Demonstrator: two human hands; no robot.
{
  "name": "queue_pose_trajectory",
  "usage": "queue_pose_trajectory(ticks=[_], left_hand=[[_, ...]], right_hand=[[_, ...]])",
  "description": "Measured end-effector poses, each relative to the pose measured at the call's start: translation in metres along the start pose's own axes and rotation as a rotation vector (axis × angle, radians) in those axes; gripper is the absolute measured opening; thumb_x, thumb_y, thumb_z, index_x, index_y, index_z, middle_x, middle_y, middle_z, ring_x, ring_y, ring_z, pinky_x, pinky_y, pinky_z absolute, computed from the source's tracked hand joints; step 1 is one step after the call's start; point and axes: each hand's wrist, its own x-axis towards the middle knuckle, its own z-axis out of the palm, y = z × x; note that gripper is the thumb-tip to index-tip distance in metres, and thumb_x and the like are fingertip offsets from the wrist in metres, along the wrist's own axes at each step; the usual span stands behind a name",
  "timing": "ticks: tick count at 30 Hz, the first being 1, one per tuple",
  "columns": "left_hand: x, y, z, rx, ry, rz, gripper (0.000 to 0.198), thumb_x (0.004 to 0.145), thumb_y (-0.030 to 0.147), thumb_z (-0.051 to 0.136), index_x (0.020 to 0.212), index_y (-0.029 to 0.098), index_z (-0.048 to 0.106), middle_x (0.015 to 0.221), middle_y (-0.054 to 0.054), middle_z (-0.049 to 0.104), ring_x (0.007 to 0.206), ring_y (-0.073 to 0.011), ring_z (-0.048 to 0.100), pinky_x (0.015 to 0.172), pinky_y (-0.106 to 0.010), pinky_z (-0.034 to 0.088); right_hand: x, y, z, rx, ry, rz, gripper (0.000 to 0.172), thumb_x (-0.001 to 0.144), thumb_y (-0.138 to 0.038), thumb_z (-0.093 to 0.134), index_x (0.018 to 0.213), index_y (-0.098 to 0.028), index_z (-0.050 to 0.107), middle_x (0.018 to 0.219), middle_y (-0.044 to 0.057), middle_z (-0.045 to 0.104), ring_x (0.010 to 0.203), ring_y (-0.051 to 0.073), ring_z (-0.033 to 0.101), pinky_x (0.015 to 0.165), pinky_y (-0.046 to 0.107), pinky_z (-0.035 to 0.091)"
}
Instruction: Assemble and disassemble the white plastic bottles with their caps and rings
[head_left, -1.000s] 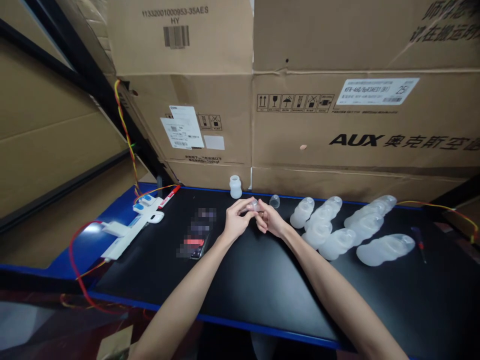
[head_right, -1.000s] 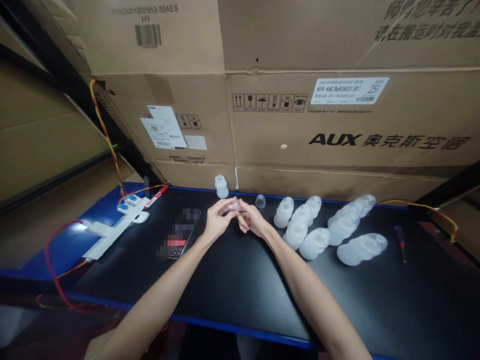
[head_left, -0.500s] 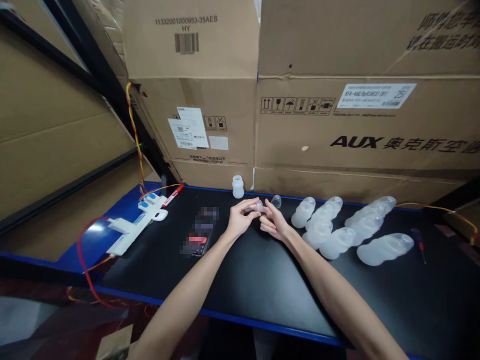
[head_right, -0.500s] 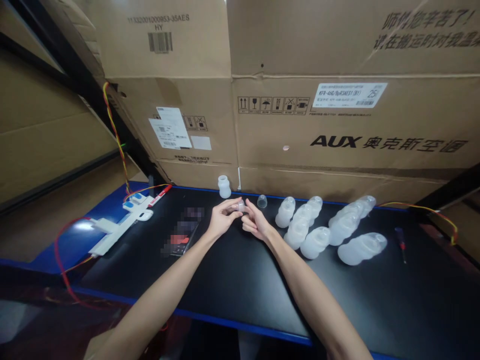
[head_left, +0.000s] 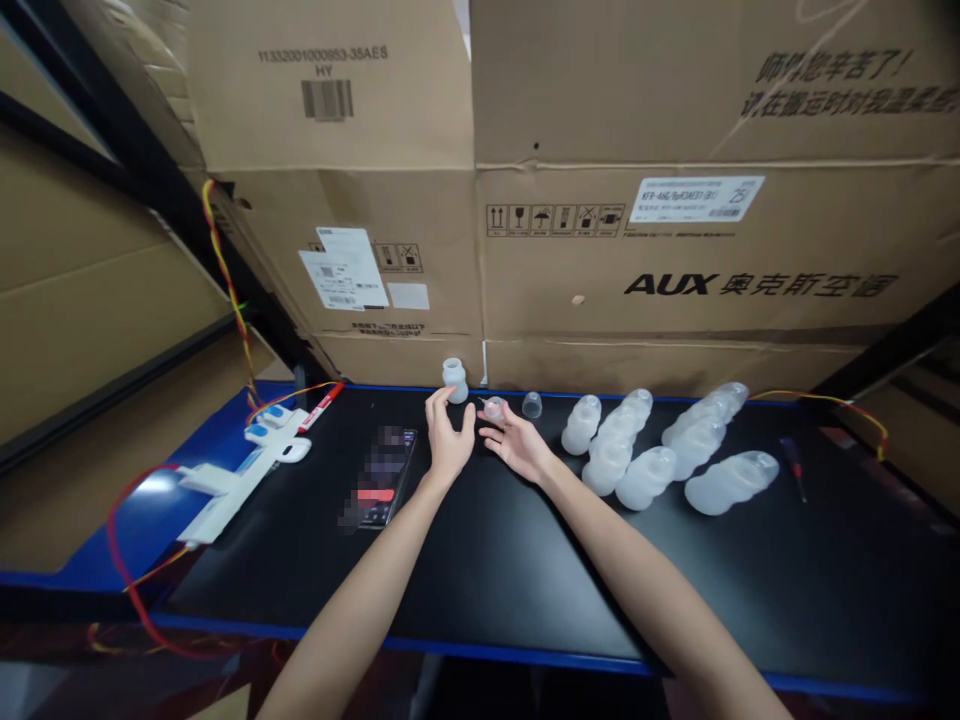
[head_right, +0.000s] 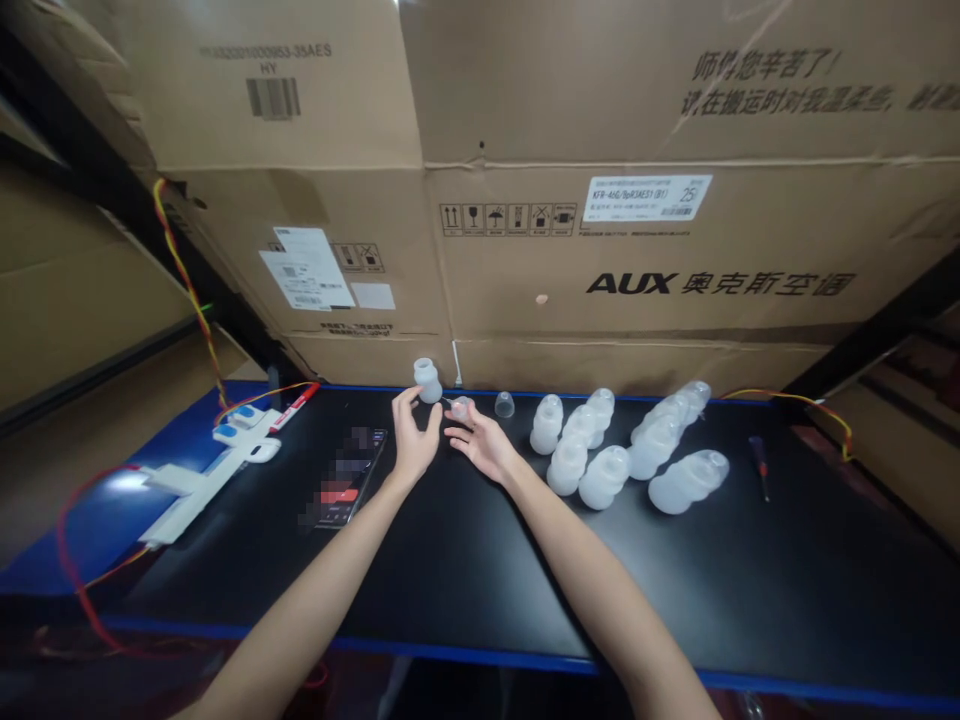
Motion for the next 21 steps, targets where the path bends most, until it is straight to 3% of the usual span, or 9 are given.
queue_pose_trajectory(ticks=[2, 6, 9, 12, 15, 17, 21], left_hand=[[0.005, -0.005, 0.004, 0.066, -0.013, 0.014, 0.054, 0.101, 0.037, 0.069, 0.149, 0.020, 0.052, 0.154, -0.022, 0.050, 0.152, -0.0360, 0.047, 0.129, -0.058, 0.038], [0.024, -0.017, 0.020, 0.152, 0.078, -0.037, 0.084, 0.093, 0.036, 0.077, 0.163, 0.016, 0.034, 0.169, -0.027, 0.034, 0.166, -0.0405, 0.027, 0.136, -0.062, 0.024], [0.037, -0.025, 0.032, 0.163, 0.059, -0.152, 0.092, 0.088, 0.042, 0.083, 0.163, 0.016, 0.035, 0.165, -0.027, 0.044, 0.159, -0.0416, 0.043, 0.130, -0.060, 0.037], [0.039, -0.029, 0.037, 0.134, -0.008, -0.278, 0.070, 0.091, 0.041, 0.078, 0.152, 0.023, 0.051, 0.142, -0.019, 0.068, 0.134, -0.0371, 0.067, 0.115, -0.055, 0.053], [0.031, -0.029, 0.034, 0.098, -0.027, -0.291, 0.061, 0.090, 0.039, 0.078, 0.145, 0.025, 0.057, 0.126, -0.014, 0.076, 0.116, -0.0325, 0.075, 0.106, -0.050, 0.058], [0.022, -0.026, 0.029, 0.063, -0.083, -0.242, 0.061, 0.091, 0.038, 0.077, 0.147, 0.025, 0.057, 0.129, -0.014, 0.076, 0.115, -0.0309, 0.075, 0.105, -0.049, 0.058], [-0.001, -0.013, 0.015, -0.025, -0.151, -0.150, 0.062, 0.091, 0.039, 0.078, 0.148, 0.023, 0.059, 0.127, -0.014, 0.076, 0.107, -0.0280, 0.075, 0.099, -0.045, 0.061]], right_hand=[[0.002, 0.001, -0.002, -0.009, -0.006, -0.002, 0.033, 0.108, -0.051, 0.063, 0.115, -0.021, 0.073, 0.129, 0.011, 0.078, 0.088, 0.015, 0.077, 0.079, 0.027, 0.063], [0.006, 0.003, -0.005, -0.014, 0.027, 0.015, 0.039, 0.109, -0.057, 0.060, 0.117, -0.020, 0.067, 0.112, 0.013, 0.081, 0.078, 0.018, 0.077, 0.074, 0.030, 0.064], [0.008, 0.002, -0.005, 0.024, 0.019, 0.033, 0.034, 0.109, -0.052, 0.060, 0.132, -0.027, 0.060, 0.098, 0.005, 0.082, 0.071, 0.016, 0.076, 0.072, 0.028, 0.063], [0.009, 0.000, -0.004, 0.049, -0.008, 0.081, 0.033, 0.111, -0.048, 0.054, 0.134, -0.026, 0.061, 0.084, 0.002, 0.078, 0.069, 0.015, 0.075, 0.071, 0.026, 0.062], [0.005, -0.002, -0.001, 0.010, -0.001, 0.080, 0.041, 0.110, -0.056, 0.055, 0.127, -0.021, 0.067, 0.083, 0.004, 0.076, 0.070, 0.017, 0.074, 0.069, 0.028, 0.062], [0.002, -0.001, 0.000, -0.055, 0.008, 0.014, 0.046, 0.103, -0.061, 0.066, 0.123, -0.020, 0.069, 0.087, 0.005, 0.077, 0.073, 0.018, 0.075, 0.070, 0.029, 0.062], [-0.009, 0.012, 0.003, -0.239, 0.095, -0.249, 0.055, 0.080, -0.053, 0.091, 0.120, -0.021, 0.071, 0.085, 0.004, 0.077, 0.073, 0.018, 0.073, 0.071, 0.029, 0.059]])
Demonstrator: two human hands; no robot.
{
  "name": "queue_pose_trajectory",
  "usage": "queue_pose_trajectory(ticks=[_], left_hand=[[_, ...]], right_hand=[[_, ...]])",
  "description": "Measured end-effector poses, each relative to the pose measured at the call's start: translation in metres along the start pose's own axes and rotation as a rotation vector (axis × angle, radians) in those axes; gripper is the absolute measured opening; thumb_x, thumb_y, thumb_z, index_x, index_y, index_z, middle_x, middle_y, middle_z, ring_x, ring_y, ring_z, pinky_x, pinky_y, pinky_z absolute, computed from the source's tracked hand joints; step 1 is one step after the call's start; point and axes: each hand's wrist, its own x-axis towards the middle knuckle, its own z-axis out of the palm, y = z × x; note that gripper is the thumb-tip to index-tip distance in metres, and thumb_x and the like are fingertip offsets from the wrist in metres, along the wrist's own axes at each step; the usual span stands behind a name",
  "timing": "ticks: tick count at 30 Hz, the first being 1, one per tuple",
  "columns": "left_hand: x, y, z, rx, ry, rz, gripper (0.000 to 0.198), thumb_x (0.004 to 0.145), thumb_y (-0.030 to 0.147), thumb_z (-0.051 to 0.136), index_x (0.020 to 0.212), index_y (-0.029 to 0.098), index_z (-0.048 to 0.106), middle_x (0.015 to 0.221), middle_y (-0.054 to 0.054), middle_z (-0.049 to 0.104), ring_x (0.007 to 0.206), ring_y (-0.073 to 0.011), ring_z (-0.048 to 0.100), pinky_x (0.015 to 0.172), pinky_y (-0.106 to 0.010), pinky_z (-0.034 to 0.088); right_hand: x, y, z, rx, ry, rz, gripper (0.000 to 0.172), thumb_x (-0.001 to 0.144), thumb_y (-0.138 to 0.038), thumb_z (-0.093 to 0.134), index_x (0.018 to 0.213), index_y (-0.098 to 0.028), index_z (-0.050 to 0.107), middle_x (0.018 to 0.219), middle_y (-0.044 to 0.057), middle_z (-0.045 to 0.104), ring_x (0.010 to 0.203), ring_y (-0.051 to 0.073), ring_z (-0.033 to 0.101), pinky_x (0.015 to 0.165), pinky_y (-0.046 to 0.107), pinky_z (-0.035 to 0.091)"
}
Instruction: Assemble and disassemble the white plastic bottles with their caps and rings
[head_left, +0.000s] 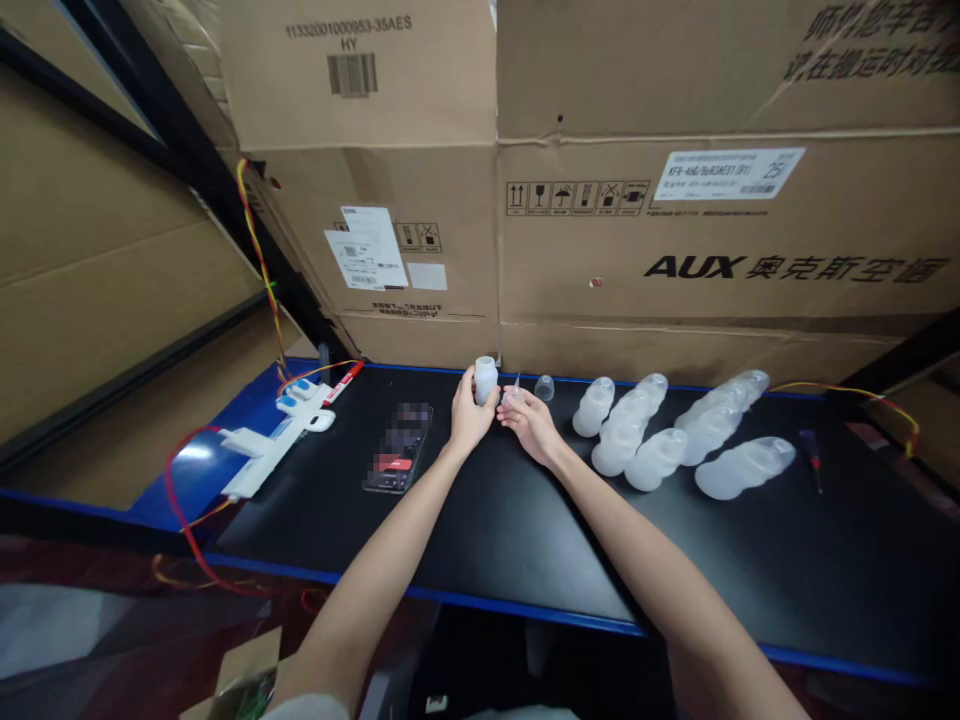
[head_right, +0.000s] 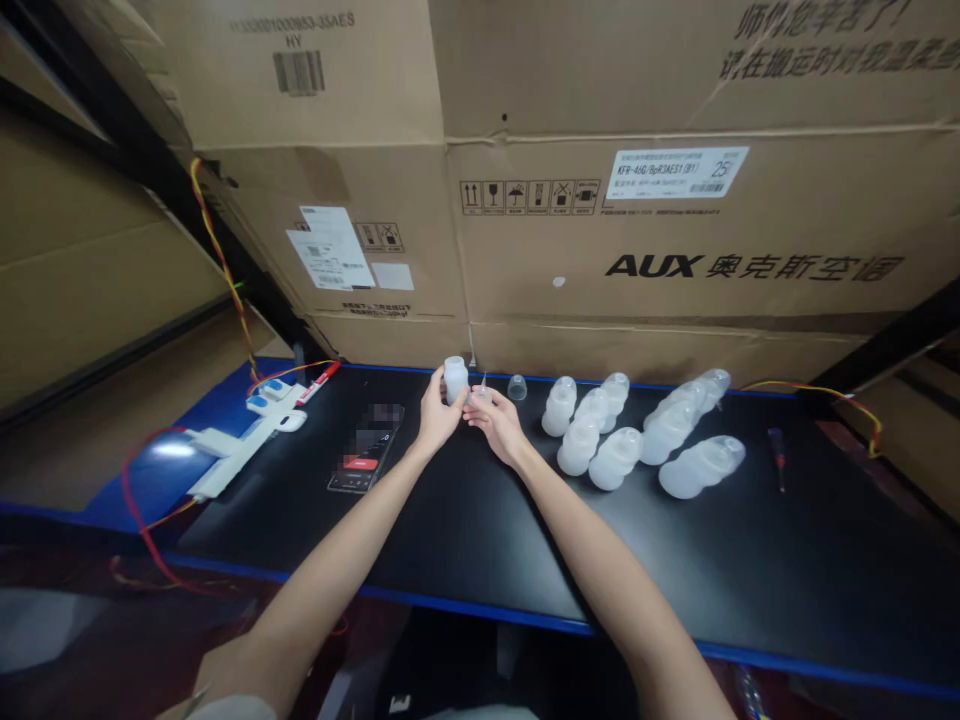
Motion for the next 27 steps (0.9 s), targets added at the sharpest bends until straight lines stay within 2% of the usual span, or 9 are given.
queue_pose_trajectory(ticks=[2, 4, 8, 11, 14, 19, 22, 25, 27], left_hand=[[-0.014, 0.009, -0.007, -0.005, -0.008, 0.026, 0.062, 0.090, 0.038, 0.080, 0.148, 0.024, 0.062, 0.126, -0.013, 0.075, 0.104, -0.0270, 0.075, 0.097, -0.043, 0.062], [-0.026, 0.019, -0.014, 0.006, -0.031, 0.045, 0.062, 0.090, 0.035, 0.080, 0.149, 0.027, 0.064, 0.128, -0.011, 0.074, 0.106, -0.0271, 0.074, 0.098, -0.042, 0.061], [-0.035, 0.039, -0.026, 0.011, -0.073, 0.108, 0.062, 0.091, 0.030, 0.077, 0.151, 0.029, 0.064, 0.127, -0.009, 0.071, 0.113, -0.0279, 0.071, 0.105, -0.043, 0.059], [-0.036, 0.051, -0.027, -0.035, -0.156, 0.187, 0.059, 0.091, 0.028, 0.075, 0.150, 0.028, 0.066, 0.125, -0.009, 0.068, 0.111, -0.0265, 0.071, 0.103, -0.041, 0.060], [-0.037, 0.057, -0.025, -0.128, -0.260, 0.219, 0.059, 0.090, 0.027, 0.074, 0.148, 0.029, 0.068, 0.124, -0.010, 0.068, 0.108, -0.0260, 0.072, 0.098, -0.041, 0.062], [-0.035, 0.055, -0.022, -0.433, -0.395, 0.029, 0.061, 0.084, 0.028, 0.080, 0.144, 0.028, 0.070, 0.136, -0.011, 0.074, 0.117, -0.0317, 0.074, 0.102, -0.047, 0.063], [-0.032, 0.053, -0.025, -0.621, -0.462, -0.139, 0.065, 0.078, 0.033, 0.085, 0.141, 0.023, 0.072, 0.131, -0.012, 0.077, 0.107, -0.0318, 0.076, 0.088, -0.042, 0.066], [-0.030, 0.053, -0.028, -0.650, -0.486, -0.249, 0.065, 0.077, 0.039, 0.084, 0.137, 0.016, 0.076, 0.122, -0.012, 0.079, 0.092, -0.0285, 0.075, 0.078, -0.039, 0.065], [-0.028, 0.054, -0.030, -0.587, -0.432, -0.234, 0.066, 0.075, 0.039, 0.085, 0.136, 0.015, 0.077, 0.121, -0.012, 0.079, 0.094, -0.0284, 0.074, 0.083, -0.039, 0.062]], right_hand=[[-0.009, 0.006, 0.004, -0.122, 0.150, -0.173, 0.055, 0.082, -0.056, 0.088, 0.120, -0.020, 0.072, 0.084, 0.004, 0.075, 0.071, 0.018, 0.069, 0.070, 0.031, 0.057], [-0.018, 0.009, 0.007, -0.247, 0.308, -0.345, 0.048, 0.090, -0.060, 0.077, 0.118, -0.021, 0.075, 0.095, 0.007, 0.075, 0.078, 0.019, 0.069, 0.073, 0.033, 0.058], [-0.031, 0.001, 0.012, -0.419, 0.451, -0.580, 0.043, 0.101, -0.057, 0.065, 0.121, -0.021, 0.078, 0.123, 0.013, 0.074, 0.104, 0.024, 0.072, 0.096, 0.039, 0.059], [-0.037, -0.008, 0.013, -0.472, 0.436, -0.627, 0.047, 0.104, -0.055, 0.062, 0.136, -0.022, 0.073, 0.135, 0.013, 0.073, 0.123, 0.029, 0.069, 0.115, 0.048, 0.052], [-0.041, -0.010, 0.012, -0.513, 0.369, -0.608, 0.048, 0.107, -0.055, 0.059, 0.142, -0.025, 0.069, 0.142, 0.012, 0.072, 0.132, 0.030, 0.066, 0.123, 0.051, 0.046], [-0.041, -0.008, 0.005, -0.557, 0.284, -0.578, 0.044, 0.109, -0.053, 0.057, 0.138, -0.025, 0.073, 0.142, 0.012, 0.073, 0.133, 0.030, 0.067, 0.121, 0.048, 0.049], [-0.037, -0.010, 0.002, -0.532, 0.218, -0.554, 0.044, 0.109, -0.054, 0.057, 0.135, -0.023, 0.074, 0.140, 0.013, 0.074, 0.131, 0.031, 0.068, 0.118, 0.047, 0.051], [-0.031, -0.010, 0.003, -0.459, 0.174, -0.520, 0.047, 0.106, -0.057, 0.062, 0.132, -0.020, 0.075, 0.132, 0.013, 0.078, 0.120, 0.031, 0.073, 0.109, 0.046, 0.056], [-0.029, -0.010, 0.005, -0.426, 0.208, -0.505, 0.047, 0.101, -0.059, 0.069, 0.126, -0.019, 0.076, 0.126, 0.012, 0.080, 0.113, 0.030, 0.075, 0.104, 0.044, 0.058]])
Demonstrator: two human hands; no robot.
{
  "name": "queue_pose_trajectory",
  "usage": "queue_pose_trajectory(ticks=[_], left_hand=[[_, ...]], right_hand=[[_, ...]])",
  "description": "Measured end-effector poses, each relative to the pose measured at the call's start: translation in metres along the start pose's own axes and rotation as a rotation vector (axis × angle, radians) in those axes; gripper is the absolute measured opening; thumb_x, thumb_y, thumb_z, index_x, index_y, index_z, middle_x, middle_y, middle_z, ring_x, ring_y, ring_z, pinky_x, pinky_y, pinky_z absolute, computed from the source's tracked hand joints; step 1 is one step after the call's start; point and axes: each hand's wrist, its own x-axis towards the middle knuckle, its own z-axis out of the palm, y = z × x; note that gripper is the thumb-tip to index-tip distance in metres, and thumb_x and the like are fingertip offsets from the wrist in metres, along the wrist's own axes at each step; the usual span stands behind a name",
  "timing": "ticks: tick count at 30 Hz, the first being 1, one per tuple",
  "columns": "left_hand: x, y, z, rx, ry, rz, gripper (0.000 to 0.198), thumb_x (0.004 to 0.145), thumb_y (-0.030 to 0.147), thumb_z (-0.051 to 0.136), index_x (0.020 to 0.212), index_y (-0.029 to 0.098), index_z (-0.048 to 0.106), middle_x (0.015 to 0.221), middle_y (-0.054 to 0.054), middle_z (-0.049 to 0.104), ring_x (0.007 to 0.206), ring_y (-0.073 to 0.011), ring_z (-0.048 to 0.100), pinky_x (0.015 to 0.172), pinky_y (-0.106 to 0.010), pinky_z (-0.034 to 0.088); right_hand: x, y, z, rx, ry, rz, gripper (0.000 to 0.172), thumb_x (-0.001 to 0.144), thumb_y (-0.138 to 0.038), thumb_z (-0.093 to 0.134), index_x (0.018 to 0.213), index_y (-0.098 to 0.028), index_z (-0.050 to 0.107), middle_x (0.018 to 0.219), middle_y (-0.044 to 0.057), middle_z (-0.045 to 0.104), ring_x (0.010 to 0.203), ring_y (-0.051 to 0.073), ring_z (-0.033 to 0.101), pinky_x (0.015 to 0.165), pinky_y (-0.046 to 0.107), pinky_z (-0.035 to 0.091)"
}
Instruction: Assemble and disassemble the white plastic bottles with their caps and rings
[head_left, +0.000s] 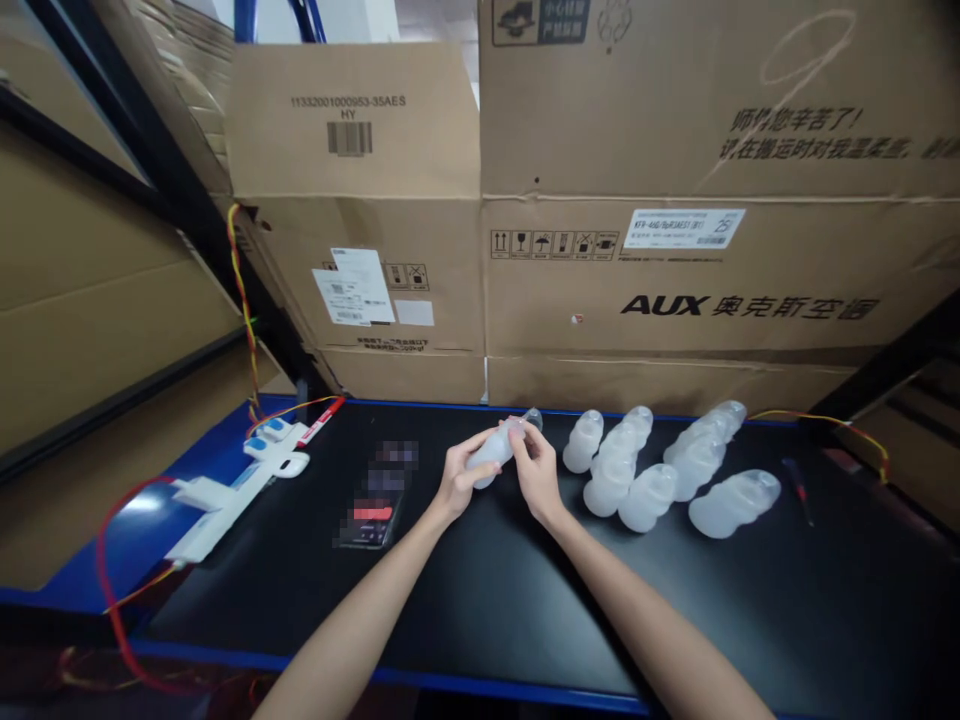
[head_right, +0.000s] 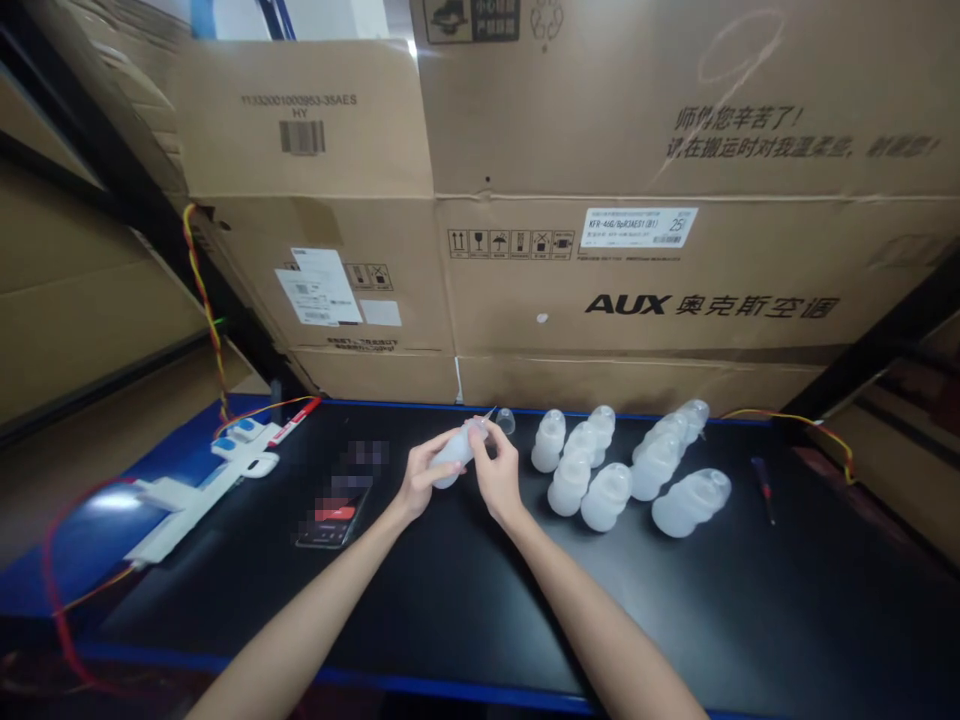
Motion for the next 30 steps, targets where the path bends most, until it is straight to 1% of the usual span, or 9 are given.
queue_pose_trajectory(ticks=[6, 8, 10, 12, 15, 19, 24, 27, 30], left_hand=[[0.010, 0.003, -0.008, 0.209, 0.219, 0.146, 0.062, 0.080, 0.043, 0.085, 0.136, 0.018, 0.078, 0.128, -0.012, 0.077, 0.115, -0.0324, 0.071, 0.104, -0.043, 0.055], [0.013, 0.001, -0.012, 0.163, 0.244, 0.138, 0.064, 0.082, 0.044, 0.083, 0.140, 0.017, 0.076, 0.137, -0.013, 0.075, 0.126, -0.0355, 0.069, 0.111, -0.044, 0.052], [0.015, -0.002, -0.014, 0.101, 0.224, 0.110, 0.069, 0.081, 0.045, 0.084, 0.142, 0.015, 0.074, 0.141, -0.014, 0.074, 0.129, -0.0379, 0.069, 0.111, -0.044, 0.052], [0.014, -0.003, -0.015, 0.076, 0.174, 0.097, 0.071, 0.080, 0.046, 0.085, 0.143, 0.014, 0.073, 0.141, -0.014, 0.074, 0.127, -0.0383, 0.070, 0.109, -0.044, 0.054], [0.011, -0.003, -0.012, 0.134, 0.082, 0.132, 0.065, 0.080, 0.044, 0.086, 0.139, 0.017, 0.076, 0.139, -0.013, 0.075, 0.126, -0.0371, 0.070, 0.109, -0.045, 0.054], [0.010, -0.003, -0.010, 0.196, 0.077, 0.153, 0.061, 0.079, 0.042, 0.087, 0.136, 0.020, 0.078, 0.135, -0.012, 0.076, 0.118, -0.0338, 0.072, 0.106, -0.045, 0.055], [0.015, -0.005, -0.014, 0.182, 0.251, 0.141, 0.064, 0.081, 0.044, 0.086, 0.138, 0.017, 0.077, 0.136, -0.013, 0.075, 0.119, -0.0335, 0.071, 0.105, -0.042, 0.055], [0.015, -0.005, -0.015, 0.148, 0.206, 0.149, 0.065, 0.080, 0.046, 0.087, 0.138, 0.017, 0.077, 0.135, -0.013, 0.076, 0.120, -0.0342, 0.071, 0.106, -0.042, 0.054], [0.014, -0.004, -0.014, 0.168, 0.136, 0.167, 0.064, 0.078, 0.045, 0.088, 0.135, 0.018, 0.078, 0.133, -0.013, 0.077, 0.121, -0.0347, 0.071, 0.106, -0.043, 0.055]], right_hand=[[-0.014, -0.001, 0.010, -0.082, 0.028, -0.132, 0.039, 0.110, -0.050, 0.055, 0.119, -0.022, 0.080, 0.128, 0.012, 0.079, 0.119, 0.029, 0.074, 0.108, 0.047, 0.056], [-0.021, 0.000, 0.013, -0.157, 0.037, -0.255, 0.035, 0.111, -0.044, 0.054, 0.106, -0.022, 0.080, 0.121, 0.012, 0.079, 0.115, 0.027, 0.074, 0.106, 0.046, 0.057], [-0.023, 0.003, 0.016, -0.191, 0.106, -0.302, 0.025, 0.107, -0.042, 0.063, 0.114, -0.021, 0.075, 0.124, 0.013, 0.075, 0.110, 0.026, 0.073, 0.099, 0.045, 0.059], [-0.021, 0.008, 0.016, -0.170, 0.150, -0.264, 0.044, 0.102, -0.042, 0.069, 0.141, -0.022, 0.062, 0.143, 0.017, 0.067, 0.113, 0.026, 0.072, 0.097, 0.045, 0.061], [-0.014, 0.014, 0.012, -0.099, 0.054, -0.200, 0.071, 0.106, -0.043, 0.064, 0.167, -0.024, 0.034, 0.161, 0.019, 0.055, 0.130, 0.028, 0.068, 0.111, 0.050, 0.056], [-0.012, 0.009, 0.007, -0.056, 0.035, -0.226, 0.072, 0.109, -0.041, 0.059, 0.171, -0.024, 0.027, 0.150, 0.016, 0.067, 0.135, 0.027, 0.067, 0.119, 0.053, 0.050], [-0.020, -0.002, 0.011, -0.133, 0.121, -0.368, 0.054, 0.105, -0.032, 0.062, 0.156, -0.023, 0.046, 0.111, 0.009, 0.078, 0.109, 0.025, 0.074, 0.113, 0.054, 0.053], [-0.019, 0.000, 0.012, -0.199, 0.186, -0.381, 0.061, 0.101, -0.034, 0.067, 0.157, -0.025, 0.044, 0.135, 0.014, 0.069, 0.116, 0.026, 0.070, 0.106, 0.051, 0.056], [-0.017, 0.001, 0.010, -0.192, 0.092, -0.330, 0.079, 0.100, -0.036, 0.069, 0.167, -0.026, 0.030, 0.156, 0.018, 0.058, 0.136, 0.030, 0.064, 0.116, 0.056, 0.050]])
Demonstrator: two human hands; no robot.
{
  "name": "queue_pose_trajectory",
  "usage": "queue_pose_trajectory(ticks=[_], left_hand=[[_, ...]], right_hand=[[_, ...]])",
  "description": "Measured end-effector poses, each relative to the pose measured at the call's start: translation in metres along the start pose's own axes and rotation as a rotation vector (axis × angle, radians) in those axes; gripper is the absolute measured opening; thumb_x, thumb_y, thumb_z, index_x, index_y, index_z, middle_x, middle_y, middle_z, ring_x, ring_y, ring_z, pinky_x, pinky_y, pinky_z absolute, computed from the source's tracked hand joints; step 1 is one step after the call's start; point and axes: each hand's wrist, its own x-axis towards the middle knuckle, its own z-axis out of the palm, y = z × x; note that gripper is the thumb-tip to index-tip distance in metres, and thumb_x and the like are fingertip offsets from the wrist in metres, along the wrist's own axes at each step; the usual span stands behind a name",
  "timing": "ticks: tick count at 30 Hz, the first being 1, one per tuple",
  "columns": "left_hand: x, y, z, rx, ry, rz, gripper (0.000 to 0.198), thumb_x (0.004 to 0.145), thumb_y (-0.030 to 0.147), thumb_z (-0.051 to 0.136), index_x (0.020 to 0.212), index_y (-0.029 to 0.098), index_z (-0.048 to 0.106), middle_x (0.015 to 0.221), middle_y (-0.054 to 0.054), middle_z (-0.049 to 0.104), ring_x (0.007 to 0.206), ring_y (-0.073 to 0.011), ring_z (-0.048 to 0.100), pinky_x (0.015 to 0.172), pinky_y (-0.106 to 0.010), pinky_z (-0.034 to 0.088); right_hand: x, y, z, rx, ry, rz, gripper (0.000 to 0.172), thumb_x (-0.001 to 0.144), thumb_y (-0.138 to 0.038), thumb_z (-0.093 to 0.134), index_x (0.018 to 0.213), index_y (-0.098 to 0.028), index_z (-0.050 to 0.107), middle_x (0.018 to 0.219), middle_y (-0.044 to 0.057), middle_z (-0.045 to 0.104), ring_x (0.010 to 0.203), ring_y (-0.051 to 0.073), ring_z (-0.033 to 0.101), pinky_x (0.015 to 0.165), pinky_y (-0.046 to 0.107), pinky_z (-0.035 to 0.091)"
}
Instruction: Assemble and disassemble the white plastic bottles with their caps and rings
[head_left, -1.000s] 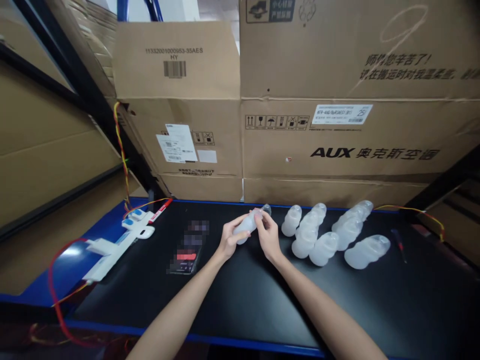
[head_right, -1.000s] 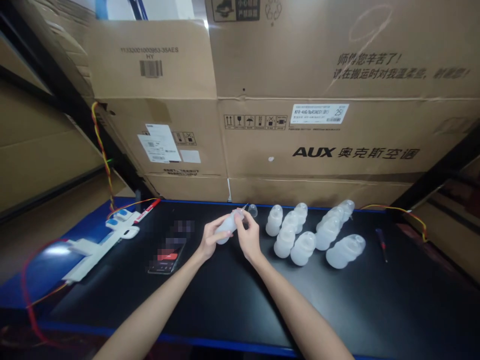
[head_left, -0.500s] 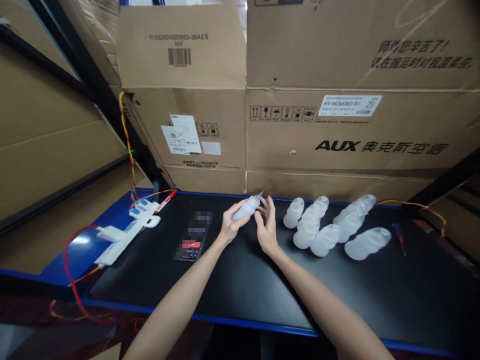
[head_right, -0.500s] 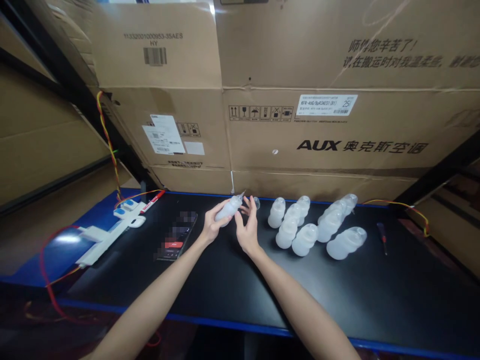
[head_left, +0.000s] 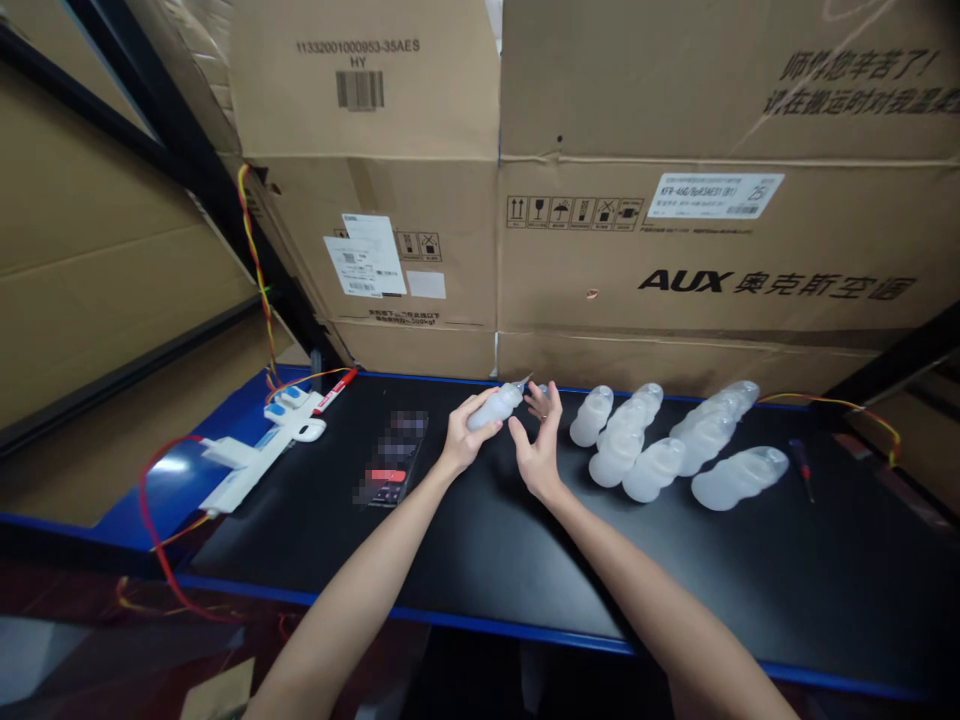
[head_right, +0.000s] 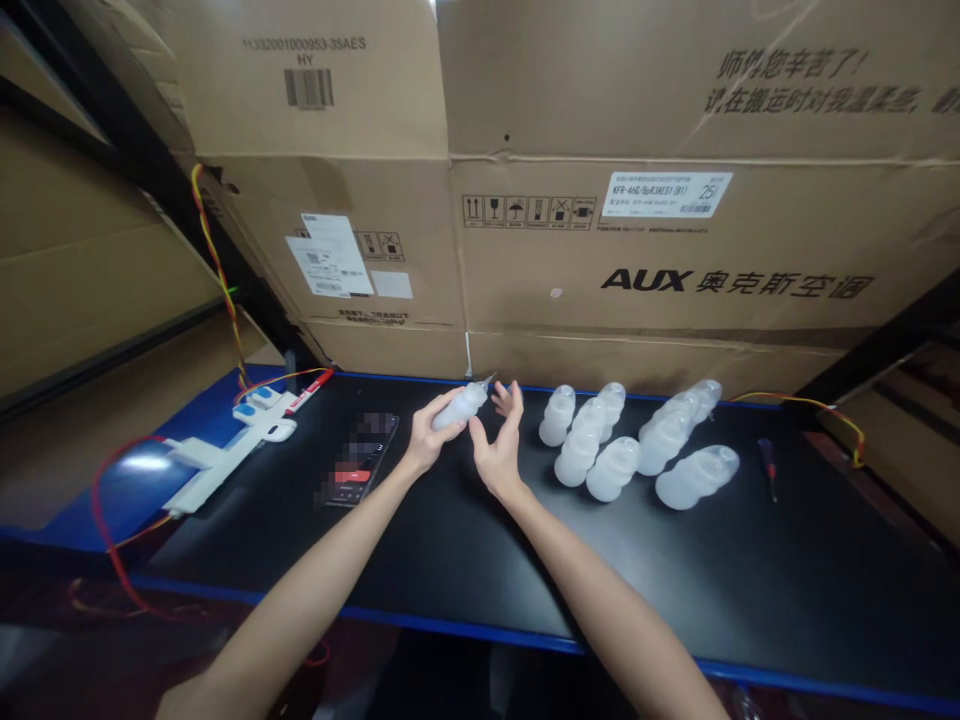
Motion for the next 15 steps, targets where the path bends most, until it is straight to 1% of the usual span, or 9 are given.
queue_pose_trajectory(ticks=[1, 3, 4, 5, 6, 7, 10, 12, 15], left_hand=[[0.000, 0.000, 0.000, 0.014, 0.008, 0.005, 0.063, 0.079, 0.045, 0.088, 0.135, 0.018, 0.078, 0.133, -0.013, 0.076, 0.121, -0.0346, 0.070, 0.106, -0.043, 0.055], [0.001, 0.000, 0.000, 0.024, 0.075, -0.001, 0.062, 0.081, 0.045, 0.086, 0.136, 0.018, 0.078, 0.134, -0.013, 0.076, 0.121, -0.0338, 0.070, 0.105, -0.042, 0.055], [0.002, 0.000, -0.001, 0.013, 0.113, -0.014, 0.062, 0.082, 0.045, 0.084, 0.137, 0.018, 0.077, 0.134, -0.013, 0.076, 0.119, -0.0331, 0.071, 0.103, -0.041, 0.056], [0.003, 0.000, -0.002, -0.009, 0.135, -0.033, 0.063, 0.083, 0.046, 0.083, 0.138, 0.017, 0.076, 0.133, -0.012, 0.076, 0.115, -0.0321, 0.073, 0.100, -0.040, 0.057], [0.004, 0.000, -0.003, -0.044, 0.136, -0.052, 0.065, 0.082, 0.047, 0.083, 0.139, 0.017, 0.075, 0.131, -0.012, 0.077, 0.108, -0.0308, 0.074, 0.095, -0.039, 0.058], [0.004, 0.000, -0.004, -0.089, 0.112, -0.071, 0.067, 0.080, 0.046, 0.084, 0.139, 0.015, 0.075, 0.126, -0.012, 0.078, 0.100, -0.0288, 0.075, 0.089, -0.037, 0.059], [0.002, 0.004, -0.003, -0.284, -0.068, -0.157, 0.072, 0.075, 0.042, 0.085, 0.139, 0.011, 0.073, 0.107, -0.011, 0.080, 0.074, -0.0217, 0.071, 0.069, -0.033, 0.057], [0.000, 0.007, -0.002, -0.454, -0.203, -0.259, 0.067, 0.075, 0.040, 0.081, 0.133, 0.006, 0.075, 0.090, -0.012, 0.078, 0.063, -0.0200, 0.067, 0.059, -0.031, 0.054], [0.000, 0.010, -0.003, -0.643, -0.339, -0.400, 0.055, 0.072, 0.038, 0.078, 0.114, 0.003, 0.079, 0.074, -0.013, 0.071, 0.056, -0.0213, 0.064, 0.050, -0.031, 0.048]], right_hand=[[0.000, -0.001, -0.001, 0.023, -0.024, 0.003, 0.077, 0.101, -0.035, 0.068, 0.167, -0.025, 0.030, 0.150, 0.017, 0.064, 0.136, 0.030, 0.064, 0.119, 0.058, 0.047], [0.000, -0.005, -0.001, 0.064, -0.007, -0.024, 0.062, 0.103, -0.031, 0.064, 0.160, -0.024, 0.040, 0.121, 0.010, 0.077, 0.123, 0.028, 0.070, 0.119, 0.059, 0.046], [0.000, -0.007, -0.001, 0.069, 0.025, -0.044, 0.054, 0.104, -0.030, 0.063, 0.155, -0.024, 0.046, 0.107, 0.007, 0.077, 0.114, 0.027, 0.072, 0.117, 0.058, 0.048], [0.000, -0.009, -0.001, 0.064, 0.061, -0.059, 0.048, 0.104, -0.030, 0.064, 0.149, -0.024, 0.050, 0.102, 0.005, 0.076, 0.108, 0.025, 0.073, 0.114, 0.056, 0.050], [0.000, -0.011, 0.000, 0.054, 0.088, -0.066, 0.047, 0.103, -0.030, 0.066, 0.147, -0.025, 0.052, 0.104, 0.005, 0.074, 0.105, 0.025, 0.072, 0.111, 0.055, 0.052], [0.000, -0.011, 0.001, 0.047, 0.096, -0.056, 0.050, 0.101, -0.032, 0.070, 0.147, -0.025, 0.051, 0.113, 0.008, 0.073, 0.107, 0.025, 0.071, 0.110, 0.053, 0.054], [0.002, -0.008, 0.003, 0.112, 0.035, 0.050, 0.071, 0.098, -0.037, 0.075, 0.158, -0.027, 0.040, 0.146, 0.015, 0.063, 0.124, 0.026, 0.068, 0.112, 0.052, 0.054], [0.005, -0.006, 0.003, 0.210, -0.043, 0.136, 0.077, 0.099, -0.041, 0.075, 0.164, -0.026, 0.035, 0.146, 0.016, 0.065, 0.125, 0.027, 0.069, 0.114, 0.053, 0.054], [0.008, -0.007, 0.000, 0.324, -0.164, 0.238, 0.080, 0.096, -0.048, 0.078, 0.164, -0.024, 0.041, 0.141, 0.017, 0.071, 0.126, 0.031, 0.071, 0.112, 0.054, 0.056]])
